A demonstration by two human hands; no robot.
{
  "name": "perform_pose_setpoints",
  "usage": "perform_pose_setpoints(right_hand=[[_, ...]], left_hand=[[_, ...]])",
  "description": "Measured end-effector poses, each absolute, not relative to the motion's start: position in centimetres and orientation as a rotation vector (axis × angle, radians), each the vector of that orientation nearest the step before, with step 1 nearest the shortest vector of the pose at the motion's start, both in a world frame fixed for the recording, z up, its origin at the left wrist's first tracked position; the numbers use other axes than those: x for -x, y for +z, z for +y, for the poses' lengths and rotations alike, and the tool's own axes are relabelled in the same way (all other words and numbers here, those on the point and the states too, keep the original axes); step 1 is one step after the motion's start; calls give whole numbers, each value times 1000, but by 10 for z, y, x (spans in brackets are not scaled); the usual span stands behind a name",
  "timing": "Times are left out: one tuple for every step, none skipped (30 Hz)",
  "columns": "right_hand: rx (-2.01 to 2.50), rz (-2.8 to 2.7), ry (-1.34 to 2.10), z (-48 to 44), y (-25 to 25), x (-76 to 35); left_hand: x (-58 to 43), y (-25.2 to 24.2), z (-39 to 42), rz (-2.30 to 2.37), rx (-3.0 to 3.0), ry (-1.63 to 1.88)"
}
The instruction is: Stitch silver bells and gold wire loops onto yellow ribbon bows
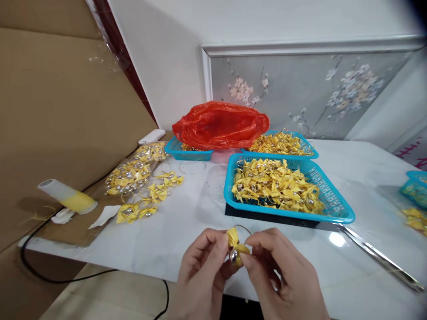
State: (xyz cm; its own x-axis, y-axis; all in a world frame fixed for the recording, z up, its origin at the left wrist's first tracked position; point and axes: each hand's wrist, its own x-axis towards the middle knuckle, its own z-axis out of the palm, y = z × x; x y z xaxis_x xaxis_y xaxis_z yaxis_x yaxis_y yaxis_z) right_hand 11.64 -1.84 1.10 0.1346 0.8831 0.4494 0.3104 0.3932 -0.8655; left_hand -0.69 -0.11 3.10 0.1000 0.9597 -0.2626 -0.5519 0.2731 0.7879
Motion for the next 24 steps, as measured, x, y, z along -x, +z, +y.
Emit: perform_pose_setpoints(right_hand=[[1155,-1433,572,-19,11,-116],[1157,-1448,559,-19,12,-117],[1157,-1466,550,-19,12,-117],[1158,-1481,542,-20,13,-118],[1161,-1490,536,-21,15,-119],[1164,-1494,535,-21,16,-120],[1170,-1498,540,-22,18,-122],[1175,-1504,559,-23,19,-123],[1178,-1507,594,-23,21,-125],[1179,-1505,648,-24,23,-127],[1175,-1494,718,-24,25,-129],[1167,-1476,793,-25,27,-131],[1157,-1452,865,-25,29,-133],[1148,-1429,931,-25,30,-135],[1143,-1412,985,-25,32,-138],[1142,-1405,1030,-25,34,-140],[1145,-1404,1067,-26,35,-141],[1153,-1400,1103,-26,37,-143],[1166,-1386,1140,-27,38,-144],[1184,-1362,1179,-27,40,-144],[1206,-1332,1218,-28,40,-145],[1217,-1310,1261,-28,41,-146],[1217,-1300,1305,-28,41,-147],[1203,-1305,1347,-28,41,-148]], left_hand=[[7,29,-2,838,-569,1202],[8,28,-3,800,-578,1189],[8,27,-4,767,-606,1176],[8,26,-5,750,-647,1170],[9,26,-6,760,-689,1169],[8,26,-7,792,-719,1178],[8,26,-8,841,-731,1190],[8,27,-8,891,-728,1197],[8,28,-9,928,-716,1194],[7,29,-9,947,-699,1187],[7,30,-10,943,-684,1174],[7,31,-11,923,-674,1158],[8,32,-11,897,-671,1147],[8,33,-12,874,-673,1142],[8,34,-12,861,-680,1141],[9,35,-12,863,-694,1138],[9,36,-12,881,-713,1135],[10,36,-12,908,-733,1136],[10,37,-12,937,-755,1141],[10,37,-13,965,-780,1149],[10,37,-13,990,-807,1170],[9,37,-14,1017,-835,1200],[8,37,-16,1049,-861,1243],[7,36,-17,1081,-883,1293]])
